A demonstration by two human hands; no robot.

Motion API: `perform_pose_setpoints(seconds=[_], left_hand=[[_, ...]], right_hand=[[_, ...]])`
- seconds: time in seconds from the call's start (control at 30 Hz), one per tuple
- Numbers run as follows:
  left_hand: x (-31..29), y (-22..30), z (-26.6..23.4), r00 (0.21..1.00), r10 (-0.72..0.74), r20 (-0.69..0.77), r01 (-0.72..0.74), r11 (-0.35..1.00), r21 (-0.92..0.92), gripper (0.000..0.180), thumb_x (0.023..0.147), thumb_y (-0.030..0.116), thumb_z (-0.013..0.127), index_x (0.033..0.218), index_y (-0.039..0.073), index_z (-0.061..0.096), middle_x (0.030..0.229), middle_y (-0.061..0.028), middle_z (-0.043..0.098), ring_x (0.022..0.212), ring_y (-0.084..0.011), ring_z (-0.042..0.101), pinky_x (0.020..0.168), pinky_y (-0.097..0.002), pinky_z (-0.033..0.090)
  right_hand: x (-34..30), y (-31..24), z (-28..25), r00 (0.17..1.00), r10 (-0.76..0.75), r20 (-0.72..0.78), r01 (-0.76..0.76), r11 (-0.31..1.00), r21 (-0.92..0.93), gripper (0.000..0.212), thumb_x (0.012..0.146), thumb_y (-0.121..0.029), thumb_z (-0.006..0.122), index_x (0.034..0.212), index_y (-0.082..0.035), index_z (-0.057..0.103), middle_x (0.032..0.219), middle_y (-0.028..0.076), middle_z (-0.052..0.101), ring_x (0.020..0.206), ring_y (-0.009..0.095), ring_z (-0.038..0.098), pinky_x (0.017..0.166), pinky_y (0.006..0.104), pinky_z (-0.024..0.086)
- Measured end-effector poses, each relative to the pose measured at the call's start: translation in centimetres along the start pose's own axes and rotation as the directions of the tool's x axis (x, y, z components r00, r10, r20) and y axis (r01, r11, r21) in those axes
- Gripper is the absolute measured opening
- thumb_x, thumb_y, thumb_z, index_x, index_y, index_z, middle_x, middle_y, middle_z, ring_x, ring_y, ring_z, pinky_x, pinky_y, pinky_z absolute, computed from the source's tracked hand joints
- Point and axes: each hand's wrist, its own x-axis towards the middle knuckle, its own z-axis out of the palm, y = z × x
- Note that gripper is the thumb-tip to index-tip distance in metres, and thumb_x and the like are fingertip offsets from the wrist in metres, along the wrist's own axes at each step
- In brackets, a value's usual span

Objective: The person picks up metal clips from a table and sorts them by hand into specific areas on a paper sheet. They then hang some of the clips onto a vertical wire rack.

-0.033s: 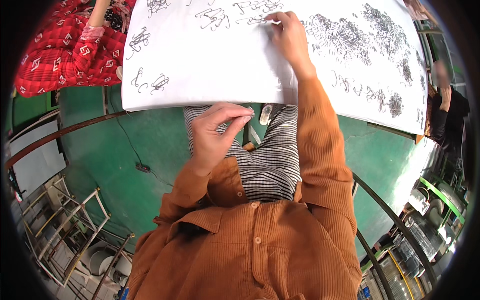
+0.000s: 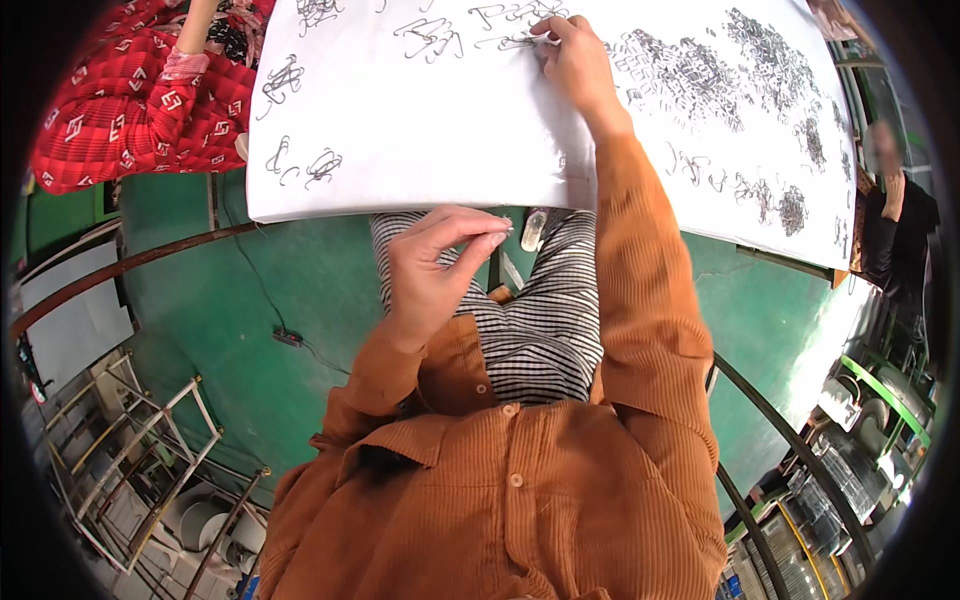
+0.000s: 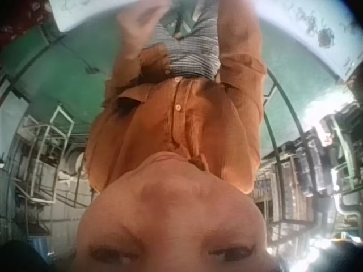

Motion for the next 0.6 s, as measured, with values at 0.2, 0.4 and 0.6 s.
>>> perform_pose_setpoints(seconds=[0.2,0.4,0.6], left_hand=[[-0.7,0.4,-0.1,0.999,0.039,-0.026,-0.039,0.999,-0.001,0.013,0.082,-0.01,0.064,0.092,-0.003,0.069,0.091,-0.0104,0.068,0.085,-0.0146,0.066,0.074,-0.0242,0.054],[-1.3,-0.3,0.0,1.0,-0.012,-0.004,0.012,0.997,-0.078,0.014,0.082,-0.011,0.065,0.094,-0.004,0.068,0.094,-0.0101,0.067,0.087,-0.0143,0.066,0.076,-0.0247,0.055],[-1.6,-0.1,0.3,0.995,-0.084,0.055,0.089,0.992,-0.088,0.015,0.083,-0.013,0.062,0.096,-0.006,0.065,0.097,-0.0105,0.066,0.094,-0.0165,0.067,0.084,-0.0256,0.055]], right_hand=[[0.6,1.0,0.0,0.975,0.022,0.219,0.012,0.988,-0.152,0.012,0.085,-0.012,0.065,0.093,-0.004,0.066,0.094,0.014,0.065,0.079,0.034,0.062,0.075,0.0393,0.05],[-3.8,-1.7,-3.5,0.909,0.214,0.358,-0.381,0.774,0.506,0.014,0.088,-0.012,0.066,0.094,0.0,0.066,0.08,0.009,0.068,0.066,0.015,0.065,0.061,0.0275,0.053],[-10.2,-6.3,-6.0,0.879,0.247,0.409,-0.477,0.483,0.734,0.013,0.09,-0.009,0.065,0.096,0.002,0.066,0.084,0.006,0.067,0.075,0.01,0.062,0.065,0.0242,0.055]])
